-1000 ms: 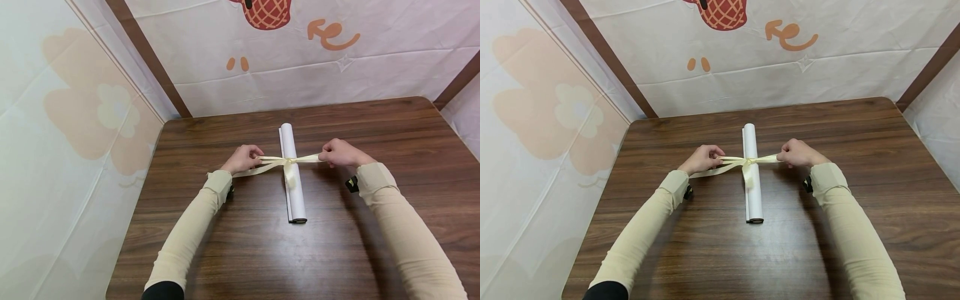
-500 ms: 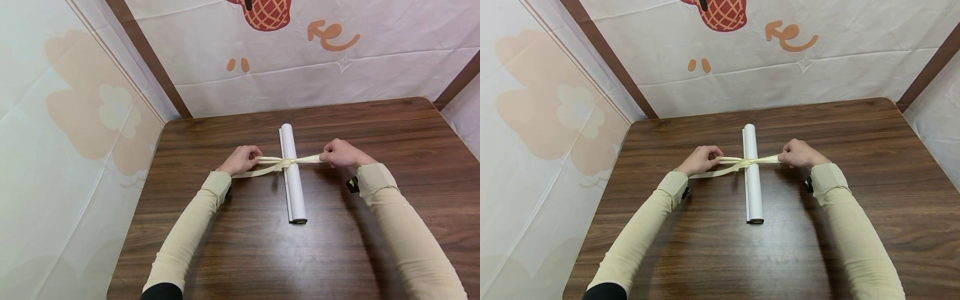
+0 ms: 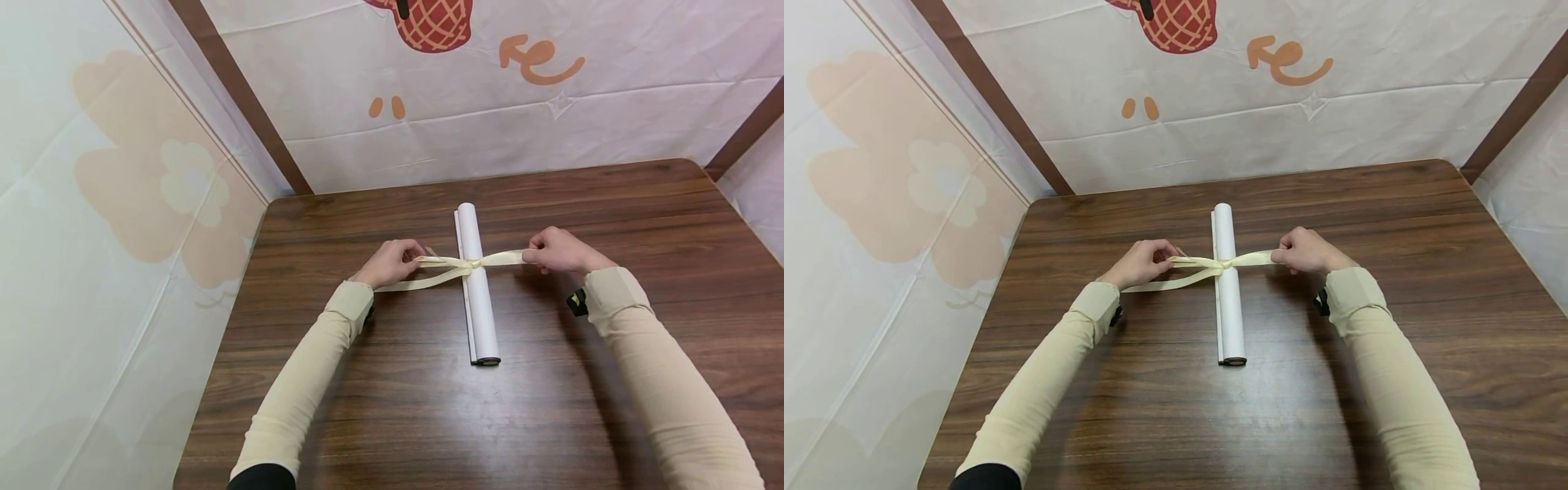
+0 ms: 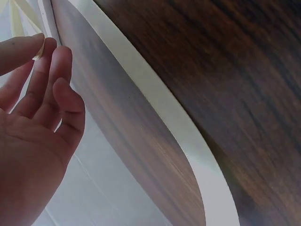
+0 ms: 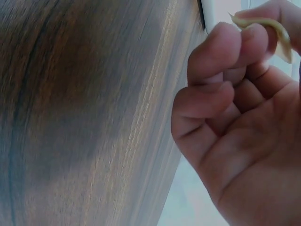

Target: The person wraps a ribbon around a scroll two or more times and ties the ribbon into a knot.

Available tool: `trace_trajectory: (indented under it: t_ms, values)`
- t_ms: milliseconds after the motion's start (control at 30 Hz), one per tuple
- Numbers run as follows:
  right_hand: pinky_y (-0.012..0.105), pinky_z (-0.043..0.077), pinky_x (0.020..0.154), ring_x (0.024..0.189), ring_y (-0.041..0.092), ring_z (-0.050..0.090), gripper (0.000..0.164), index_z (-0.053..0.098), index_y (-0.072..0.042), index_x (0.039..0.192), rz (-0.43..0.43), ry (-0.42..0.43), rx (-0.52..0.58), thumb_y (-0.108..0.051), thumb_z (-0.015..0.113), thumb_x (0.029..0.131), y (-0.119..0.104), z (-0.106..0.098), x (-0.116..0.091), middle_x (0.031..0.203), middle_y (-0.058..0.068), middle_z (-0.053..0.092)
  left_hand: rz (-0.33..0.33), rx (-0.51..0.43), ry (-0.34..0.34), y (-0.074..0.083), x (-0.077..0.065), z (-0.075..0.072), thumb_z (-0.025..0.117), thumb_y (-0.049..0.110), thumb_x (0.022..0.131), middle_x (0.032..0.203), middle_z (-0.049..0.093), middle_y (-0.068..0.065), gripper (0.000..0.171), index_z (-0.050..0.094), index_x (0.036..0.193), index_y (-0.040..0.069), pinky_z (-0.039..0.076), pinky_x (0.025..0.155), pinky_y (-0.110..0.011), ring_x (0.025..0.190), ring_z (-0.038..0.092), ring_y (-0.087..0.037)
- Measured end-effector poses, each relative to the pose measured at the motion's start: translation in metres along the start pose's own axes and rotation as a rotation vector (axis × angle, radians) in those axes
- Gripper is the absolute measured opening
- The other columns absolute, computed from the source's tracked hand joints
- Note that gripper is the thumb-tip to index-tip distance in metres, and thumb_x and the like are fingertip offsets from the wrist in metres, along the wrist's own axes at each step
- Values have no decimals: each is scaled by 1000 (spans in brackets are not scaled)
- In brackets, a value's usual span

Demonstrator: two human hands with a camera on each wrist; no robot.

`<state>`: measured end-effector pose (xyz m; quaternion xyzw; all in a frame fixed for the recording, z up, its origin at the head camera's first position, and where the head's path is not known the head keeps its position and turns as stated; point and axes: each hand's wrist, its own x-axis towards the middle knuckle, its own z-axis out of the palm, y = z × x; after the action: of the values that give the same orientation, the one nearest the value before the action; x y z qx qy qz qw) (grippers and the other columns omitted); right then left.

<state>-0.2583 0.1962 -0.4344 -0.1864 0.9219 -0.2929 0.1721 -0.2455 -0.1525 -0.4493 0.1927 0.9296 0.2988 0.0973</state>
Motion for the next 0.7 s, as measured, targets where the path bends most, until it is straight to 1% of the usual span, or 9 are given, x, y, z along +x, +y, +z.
trace_trajectory:
  t_ms: [167, 267, 367, 433, 500, 600, 633, 700]
  values:
    - [25, 39, 53, 56, 16, 57, 28, 56, -8, 70, 19, -2, 54, -27, 62, 90, 0, -2, -2, 60, 1, 58, -13, -45, 10, -3, -1, -3, 62, 9, 90, 89, 66, -6, 16, 67, 105, 8, 49, 67, -23, 78, 60, -15]
    - [26, 42, 55, 61, 19, 61, 28, 58, -6, 79, 21, 15, 61, -31, 64, 91, 0, -3, -2, 67, 3, 60, -9, -53, 11, -2, -2, -6, 61, 10, 91, 91, 67, -7, 16, 66, 106, 7, 50, 70, -25, 80, 61, -16]
    - [27, 42, 59, 65, 17, 59, 29, 59, -5, 87, 12, 52, 25, -34, 64, 91, 1, -4, -2, 72, 4, 61, -18, -45, 15, -1, -3, -9, 59, 14, 94, 95, 67, -7, 19, 66, 110, 7, 50, 75, -29, 85, 62, -18]
    - [28, 42, 62, 69, 18, 57, 32, 60, -4, 93, 3, 84, -7, -35, 64, 91, 1, -3, -2, 78, 6, 62, -30, -29, 35, -2, -3, -11, 56, 19, 97, 99, 67, -7, 23, 65, 113, 6, 51, 80, -32, 89, 63, -19]
    - [32, 44, 68, 76, 21, 58, 38, 61, -2, 103, -4, 117, -26, -37, 63, 91, 1, -3, -2, 87, 10, 64, -44, 8, 72, -2, -3, -12, 51, 26, 100, 104, 67, -6, 28, 64, 117, 8, 51, 84, -34, 94, 63, -19]
    - [43, 48, 83, 97, 32, 60, 52, 56, 3, 121, -15, 134, -29, -40, 62, 92, -2, -3, -3, 111, 21, 63, -65, 101, 141, -1, -5, -14, 44, 38, 102, 118, 65, -7, 39, 60, 124, 10, 49, 93, -39, 107, 62, -21]
    - [48, 47, 89, 106, 36, 58, 57, 53, 4, 126, -16, 138, -29, -41, 61, 92, -4, -3, -4, 119, 24, 60, -75, 145, 157, 1, -6, -14, 41, 42, 102, 124, 63, -7, 43, 59, 127, 11, 48, 97, -41, 113, 60, -22]
    - [56, 39, 101, 124, 42, 48, 67, 45, 5, 136, -17, 138, -36, -45, 59, 93, -7, -2, -5, 134, 28, 50, -92, 236, 185, 4, -7, -15, 36, 48, 102, 133, 59, -9, 51, 54, 133, 12, 44, 101, -45, 123, 56, -25]
